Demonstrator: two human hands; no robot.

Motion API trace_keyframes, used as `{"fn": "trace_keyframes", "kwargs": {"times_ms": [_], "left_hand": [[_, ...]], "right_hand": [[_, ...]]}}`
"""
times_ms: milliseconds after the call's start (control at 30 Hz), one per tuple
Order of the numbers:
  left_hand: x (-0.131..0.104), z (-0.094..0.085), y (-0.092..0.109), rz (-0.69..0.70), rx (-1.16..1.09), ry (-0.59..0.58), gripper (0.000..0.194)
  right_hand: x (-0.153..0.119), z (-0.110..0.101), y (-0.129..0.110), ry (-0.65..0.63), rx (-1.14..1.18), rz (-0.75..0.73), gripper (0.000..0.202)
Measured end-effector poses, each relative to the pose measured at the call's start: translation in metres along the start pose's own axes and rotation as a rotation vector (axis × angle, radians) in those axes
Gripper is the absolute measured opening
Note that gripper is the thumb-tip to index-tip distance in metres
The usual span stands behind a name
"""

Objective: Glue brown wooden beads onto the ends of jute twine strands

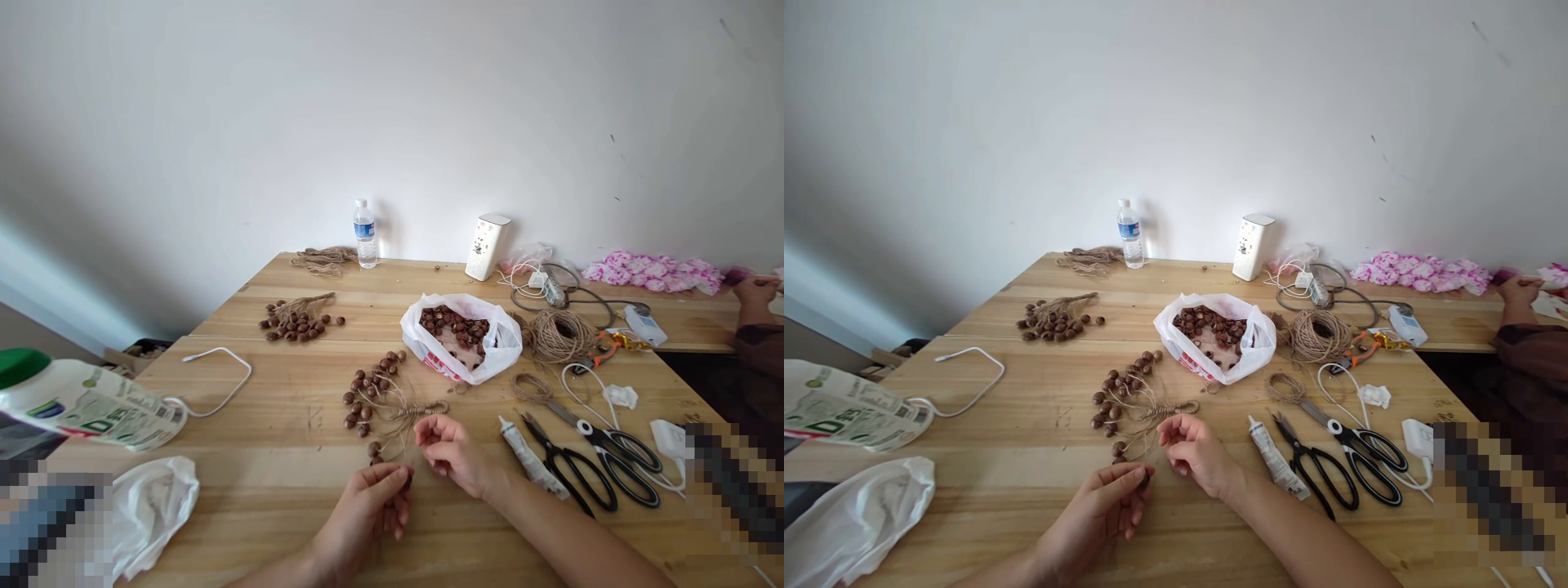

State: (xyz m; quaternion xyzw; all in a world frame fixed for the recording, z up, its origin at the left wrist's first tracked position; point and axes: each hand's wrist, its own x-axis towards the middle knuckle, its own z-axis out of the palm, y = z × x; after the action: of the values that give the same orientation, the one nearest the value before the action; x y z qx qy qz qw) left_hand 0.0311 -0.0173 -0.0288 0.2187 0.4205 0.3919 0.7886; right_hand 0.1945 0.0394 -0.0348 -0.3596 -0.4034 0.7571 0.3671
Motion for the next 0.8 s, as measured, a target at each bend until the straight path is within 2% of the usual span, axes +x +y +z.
{"fn": "trace_keyframes", "kwargs": {"times_ms": [433,800], "left_hand": [[0.001,-0.001,-0.001,-0.003,0.005,0.002,0.024],[0.001,0.000,-0.001,-0.002,-0.002,0.007,0.025]], "right_hand": [[0.001,0.001,0.002,0.065,-0.046,0.003,0.019],[-0.002,0.004,-0.006,0.040,0.010,0.043,0.015]]}}
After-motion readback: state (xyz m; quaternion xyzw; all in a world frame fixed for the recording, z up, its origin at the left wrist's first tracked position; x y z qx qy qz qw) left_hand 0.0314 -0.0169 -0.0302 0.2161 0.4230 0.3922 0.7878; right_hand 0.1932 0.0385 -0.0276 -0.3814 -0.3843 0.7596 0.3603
